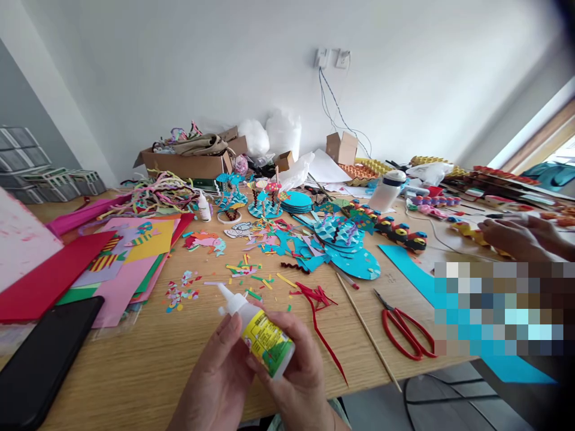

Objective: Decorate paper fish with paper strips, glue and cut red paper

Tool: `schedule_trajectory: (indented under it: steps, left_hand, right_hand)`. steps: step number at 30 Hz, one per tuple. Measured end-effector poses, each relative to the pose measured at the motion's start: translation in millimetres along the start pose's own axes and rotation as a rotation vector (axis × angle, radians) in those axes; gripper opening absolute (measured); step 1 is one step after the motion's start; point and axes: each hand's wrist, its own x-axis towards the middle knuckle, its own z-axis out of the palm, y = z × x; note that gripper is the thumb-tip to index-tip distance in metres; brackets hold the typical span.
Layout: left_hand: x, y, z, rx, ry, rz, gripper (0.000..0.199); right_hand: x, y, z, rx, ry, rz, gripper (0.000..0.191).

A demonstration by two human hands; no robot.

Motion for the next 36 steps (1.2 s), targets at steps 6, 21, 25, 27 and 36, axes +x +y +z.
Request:
schedule_trajectory:
  steps: [6, 21, 25, 27, 36]
  left_hand:
    - [1, -10, -15.7, 0.337, -0.129, 0.136, 0.038]
    - [15, 39, -99.6, 2.300, -0.243, 1.262, 0.035]
    - [18, 30, -99.6, 2.368, -0.250, 1.208, 0.036]
    - [18, 27, -99.3, 2.369, -0.253, 1.165, 0.037]
    - [14, 23, -91.2, 2.418, -0.237, 1.022, 0.044]
  right_hand:
    - [19, -5, -12, 0.017, 0.038, 0.093, 0.041]
    - [67, 8, -20, 0.371, -0.150, 0.622, 0.027]
    - [66, 14, -9, 0.386, -0.177, 0.633, 0.031]
    - [64, 19, -6, 0.353, -0.212, 0.620, 0.031]
    - [62, 27, 3, 0.172, -0.260, 0.514, 0.025]
